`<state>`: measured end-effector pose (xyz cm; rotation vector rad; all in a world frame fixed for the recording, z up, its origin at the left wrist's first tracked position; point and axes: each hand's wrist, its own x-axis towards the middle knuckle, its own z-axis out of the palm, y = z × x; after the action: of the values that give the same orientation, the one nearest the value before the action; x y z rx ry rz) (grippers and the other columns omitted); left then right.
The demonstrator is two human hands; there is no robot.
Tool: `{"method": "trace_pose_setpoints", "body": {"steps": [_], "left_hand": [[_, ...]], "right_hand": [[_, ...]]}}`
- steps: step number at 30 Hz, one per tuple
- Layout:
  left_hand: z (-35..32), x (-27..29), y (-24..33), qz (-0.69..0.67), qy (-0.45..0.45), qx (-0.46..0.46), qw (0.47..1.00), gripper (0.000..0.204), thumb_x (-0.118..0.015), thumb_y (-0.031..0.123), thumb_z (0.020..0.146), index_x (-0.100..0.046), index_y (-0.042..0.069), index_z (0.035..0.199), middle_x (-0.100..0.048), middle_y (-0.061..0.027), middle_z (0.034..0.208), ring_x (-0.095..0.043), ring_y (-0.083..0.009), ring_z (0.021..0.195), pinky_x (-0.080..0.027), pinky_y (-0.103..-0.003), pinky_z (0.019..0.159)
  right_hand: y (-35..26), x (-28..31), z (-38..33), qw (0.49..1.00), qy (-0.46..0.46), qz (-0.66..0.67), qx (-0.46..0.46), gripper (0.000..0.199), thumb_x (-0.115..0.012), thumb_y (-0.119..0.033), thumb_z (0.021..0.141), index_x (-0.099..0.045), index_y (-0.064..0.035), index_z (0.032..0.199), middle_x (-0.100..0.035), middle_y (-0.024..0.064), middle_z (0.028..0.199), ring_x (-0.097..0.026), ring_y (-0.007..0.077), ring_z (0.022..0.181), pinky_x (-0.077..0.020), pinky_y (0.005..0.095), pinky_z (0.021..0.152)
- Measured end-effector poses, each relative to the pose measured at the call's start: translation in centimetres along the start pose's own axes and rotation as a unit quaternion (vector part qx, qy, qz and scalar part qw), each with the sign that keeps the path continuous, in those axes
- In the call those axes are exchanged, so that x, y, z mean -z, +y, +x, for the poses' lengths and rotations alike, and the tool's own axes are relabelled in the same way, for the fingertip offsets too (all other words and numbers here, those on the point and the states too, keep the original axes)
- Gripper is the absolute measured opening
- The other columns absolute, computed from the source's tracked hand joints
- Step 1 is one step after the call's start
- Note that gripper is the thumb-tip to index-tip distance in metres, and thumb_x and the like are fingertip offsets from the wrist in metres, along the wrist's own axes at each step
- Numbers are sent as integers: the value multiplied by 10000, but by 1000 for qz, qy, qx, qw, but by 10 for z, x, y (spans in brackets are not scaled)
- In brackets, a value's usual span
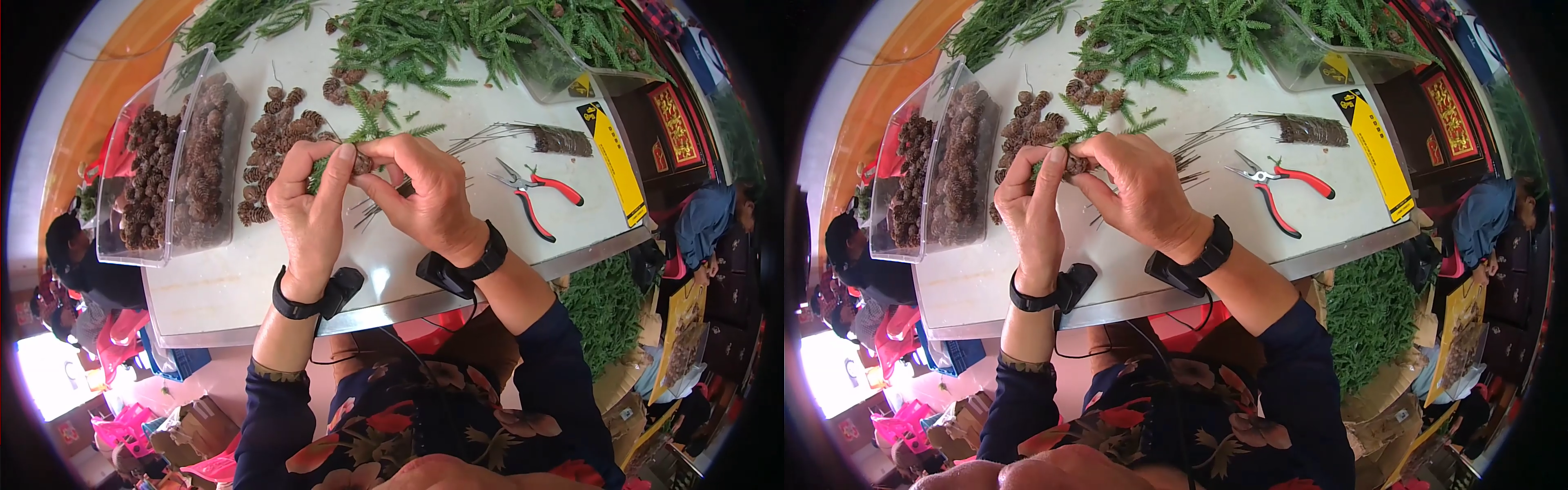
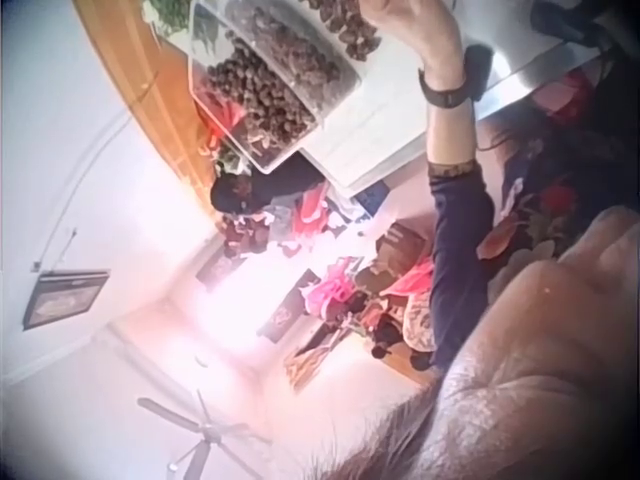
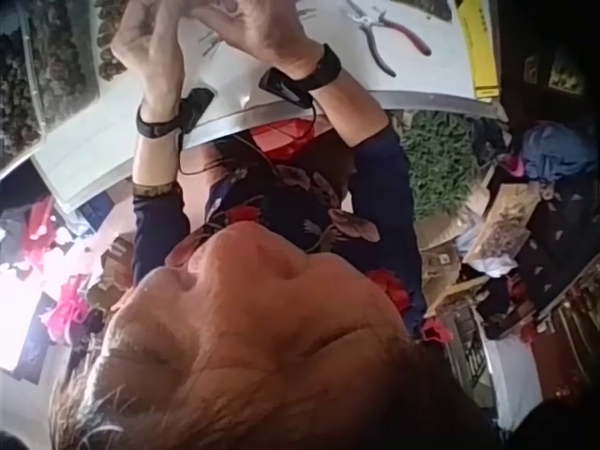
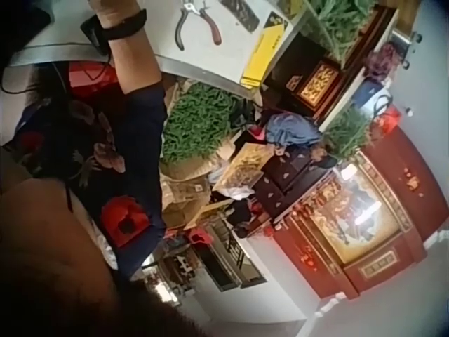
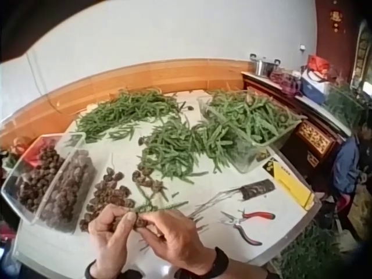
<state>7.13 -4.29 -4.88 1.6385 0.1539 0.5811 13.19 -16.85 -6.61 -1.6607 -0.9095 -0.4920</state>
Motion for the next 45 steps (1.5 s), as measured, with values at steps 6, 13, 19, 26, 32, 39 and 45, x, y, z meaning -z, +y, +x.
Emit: {"method": "trace_pose_setpoints", "body": {"steps": [6, 13, 19, 26, 32, 39, 45], "left_hand": [[2, 0, -1, 37, 30, -42, 998, 63, -644, 53, 872, -630, -9, 875, -574, 5, 782, -505, -62, 742, -401, -200, 685], [5, 0, 0, 99, 24, -103, 989, 70, -662, 25, 838, -658, -1, 903, -592, -38, 773, -544, -108, 713, -431, -240, 652], [5, -3, 5, 138, -13, -132, 981, 118, -678, 29, 812, -677, 14, 929, -588, -74, 766, -562, -155, 705, -438, -268, 639], [5, -2, 1, 120, -74, -133, 981, 113, -672, 38, 816, -668, 7, 925, -585, -80, 767, -563, -168, 709, -441, -281, 643], [5, -3, -1, 83, -115, -106, 984, 103, -659, 45, 829, -658, 5, 923, -582, -75, 768, -553, -160, 706, -436, -274, 649], [4, -5, -10, 10, -158, -43, 986, 114, -621, 92, 872, -648, -8, 920, -556, -24, 762, -506, -99, 701, -410, -242, 642], [4, -1, -8, -66, -204, 47, 976, 133, -603, 111, 890, -654, -10, 912, -569, 14, 783, -485, -61, 715, -391, -219, 635]], "right_hand": [[0, 2, 2, 999, -26, 18, -7, 299, -743, -10, 715, -600, -60, 973, -657, 36, 777, -526, 135, 549, -434, 253, 509], [-4, 20, 5, 994, -22, 7, -103, 168, -680, -75, 818, -638, -27, 974, -639, 26, 792, -522, 83, 599, -423, 230, 551], [-4, 34, 23, 992, -31, 44, -110, 161, -667, -121, 847, -669, -15, 969, -582, 10, 803, -474, 58, 649, -400, 210, 607], [-17, 46, 37, 955, -183, 115, -203, 185, -678, -125, 838, -683, -23, 992, -546, -18, 785, -444, 50, 650, -377, 196, 610], [-21, 48, 32, 951, -177, 88, -236, 163, -702, -125, 825, -690, -14, 944, -552, -46, 724, -419, 28, 618, -349, 184, 564], [-34, 47, 24, 954, -140, 43, -262, 141, -703, -116, 826, -686, -4, 910, -565, -51, 697, -406, 19, 574, -345, 181, 529], [-41, 40, 12, 971, -91, -10, -222, 145, -695, -118, 833, -678, 9, 898, -606, -20, 713, -460, 24, 589, -381, 188, 530]]}}
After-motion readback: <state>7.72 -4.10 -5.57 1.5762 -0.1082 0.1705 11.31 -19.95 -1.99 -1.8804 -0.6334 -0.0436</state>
